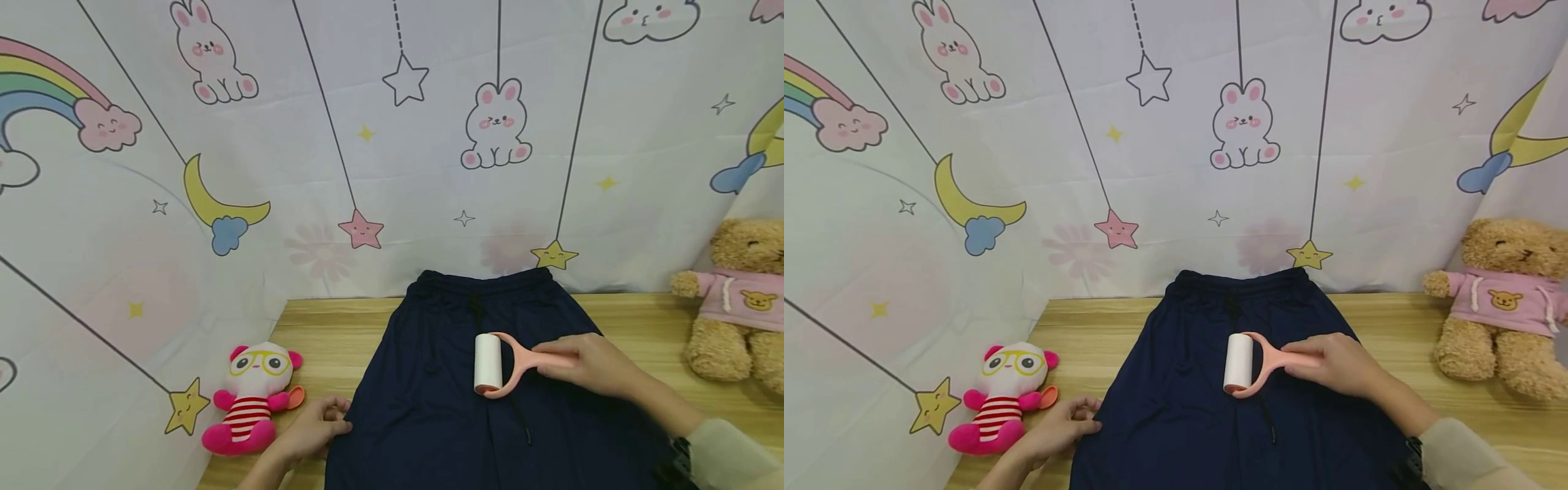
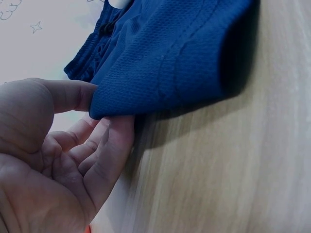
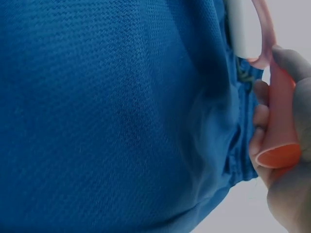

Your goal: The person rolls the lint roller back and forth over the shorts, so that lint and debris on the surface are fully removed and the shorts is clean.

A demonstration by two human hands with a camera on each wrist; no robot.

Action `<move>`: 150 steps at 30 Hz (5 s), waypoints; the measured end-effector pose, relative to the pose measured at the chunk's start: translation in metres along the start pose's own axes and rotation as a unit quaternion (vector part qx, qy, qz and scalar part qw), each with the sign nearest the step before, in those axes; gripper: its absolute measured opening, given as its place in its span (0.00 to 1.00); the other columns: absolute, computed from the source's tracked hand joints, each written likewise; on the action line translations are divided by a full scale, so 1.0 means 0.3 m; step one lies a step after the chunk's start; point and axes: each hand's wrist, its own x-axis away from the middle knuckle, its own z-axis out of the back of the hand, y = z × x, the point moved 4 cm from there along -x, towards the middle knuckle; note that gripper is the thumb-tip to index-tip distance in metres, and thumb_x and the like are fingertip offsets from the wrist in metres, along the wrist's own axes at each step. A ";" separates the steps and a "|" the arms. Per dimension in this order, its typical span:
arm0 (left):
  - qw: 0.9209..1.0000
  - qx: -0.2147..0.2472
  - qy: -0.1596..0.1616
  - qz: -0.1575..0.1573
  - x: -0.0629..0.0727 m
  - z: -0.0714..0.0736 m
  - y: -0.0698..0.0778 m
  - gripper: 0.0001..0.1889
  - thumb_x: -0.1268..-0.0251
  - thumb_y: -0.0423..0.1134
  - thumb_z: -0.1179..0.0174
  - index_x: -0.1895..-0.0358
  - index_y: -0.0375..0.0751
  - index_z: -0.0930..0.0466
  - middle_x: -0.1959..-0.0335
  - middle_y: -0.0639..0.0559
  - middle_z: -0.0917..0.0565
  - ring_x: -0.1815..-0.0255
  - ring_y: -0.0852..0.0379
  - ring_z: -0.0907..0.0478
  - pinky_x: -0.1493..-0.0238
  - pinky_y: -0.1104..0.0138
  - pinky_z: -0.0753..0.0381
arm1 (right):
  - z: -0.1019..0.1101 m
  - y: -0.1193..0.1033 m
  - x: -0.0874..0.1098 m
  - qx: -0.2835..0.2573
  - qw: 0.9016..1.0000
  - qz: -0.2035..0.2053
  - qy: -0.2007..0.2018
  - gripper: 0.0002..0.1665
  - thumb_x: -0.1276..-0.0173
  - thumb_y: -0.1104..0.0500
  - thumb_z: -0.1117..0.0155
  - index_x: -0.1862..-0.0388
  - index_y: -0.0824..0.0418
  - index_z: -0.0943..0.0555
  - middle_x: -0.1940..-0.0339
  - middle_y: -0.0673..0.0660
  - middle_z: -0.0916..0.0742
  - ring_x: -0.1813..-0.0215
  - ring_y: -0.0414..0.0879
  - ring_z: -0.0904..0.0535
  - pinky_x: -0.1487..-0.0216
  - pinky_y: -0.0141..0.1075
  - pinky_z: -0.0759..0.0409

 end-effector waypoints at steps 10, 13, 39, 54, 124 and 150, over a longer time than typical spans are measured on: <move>1.000 -0.007 0.001 -0.001 -0.001 0.002 -0.002 0.16 0.34 0.32 0.35 0.46 0.32 0.24 0.70 0.50 0.20 0.70 0.55 0.20 0.78 0.66 0.20 | 0.062 0.040 0.047 0.016 0.999 -0.040 -0.020 0.16 0.31 0.48 0.26 0.45 0.43 0.11 0.53 0.38 0.10 0.56 0.34 0.16 0.61 0.36 0.18; 1.000 -0.006 0.000 0.001 -0.001 0.002 -0.002 0.15 0.34 0.32 0.35 0.47 0.32 0.24 0.70 0.51 0.20 0.70 0.55 0.20 0.78 0.66 0.20 | 0.086 0.055 0.067 0.021 0.999 -0.041 -0.021 0.16 0.32 0.48 0.25 0.45 0.42 0.11 0.52 0.38 0.11 0.56 0.34 0.16 0.61 0.36 0.18; 1.000 -0.002 0.000 0.007 -0.003 -0.001 0.000 0.16 0.33 0.32 0.35 0.45 0.31 0.25 0.70 0.50 0.21 0.71 0.55 0.20 0.78 0.66 0.19 | 0.314 0.118 0.241 0.115 0.982 -0.130 -0.072 0.19 0.31 0.42 0.27 0.47 0.49 0.10 0.59 0.42 0.09 0.67 0.29 0.18 0.70 0.34 0.20; 1.000 0.000 -0.004 0.008 0.001 -0.001 0.005 0.16 0.33 0.31 0.35 0.46 0.31 0.25 0.70 0.50 0.21 0.70 0.55 0.20 0.77 0.66 0.18 | 0.397 0.177 0.314 0.124 0.972 -0.171 -0.098 0.24 0.31 0.48 0.26 0.47 0.65 0.12 0.63 0.47 0.09 0.70 0.31 0.19 0.72 0.33 0.20; 1.000 0.005 0.000 -0.003 -0.002 0.001 -0.010 0.15 0.34 0.32 0.35 0.47 0.32 0.24 0.70 0.50 0.20 0.71 0.55 0.19 0.79 0.66 0.20 | 0.024 0.051 0.002 0.013 0.997 -0.073 -0.016 0.20 0.32 0.44 0.26 0.45 0.49 0.10 0.54 0.43 0.10 0.56 0.38 0.15 0.60 0.37 0.17; 1.000 0.013 -0.005 -0.008 -0.005 0.002 -0.010 0.15 0.34 0.31 0.35 0.47 0.31 0.24 0.70 0.50 0.21 0.71 0.55 0.19 0.78 0.66 0.19 | 0.121 -0.182 0.110 0.001 0.998 0.058 0.026 0.23 0.41 0.58 0.18 0.46 0.44 0.11 0.61 0.33 0.13 0.68 0.28 0.22 0.69 0.24 0.27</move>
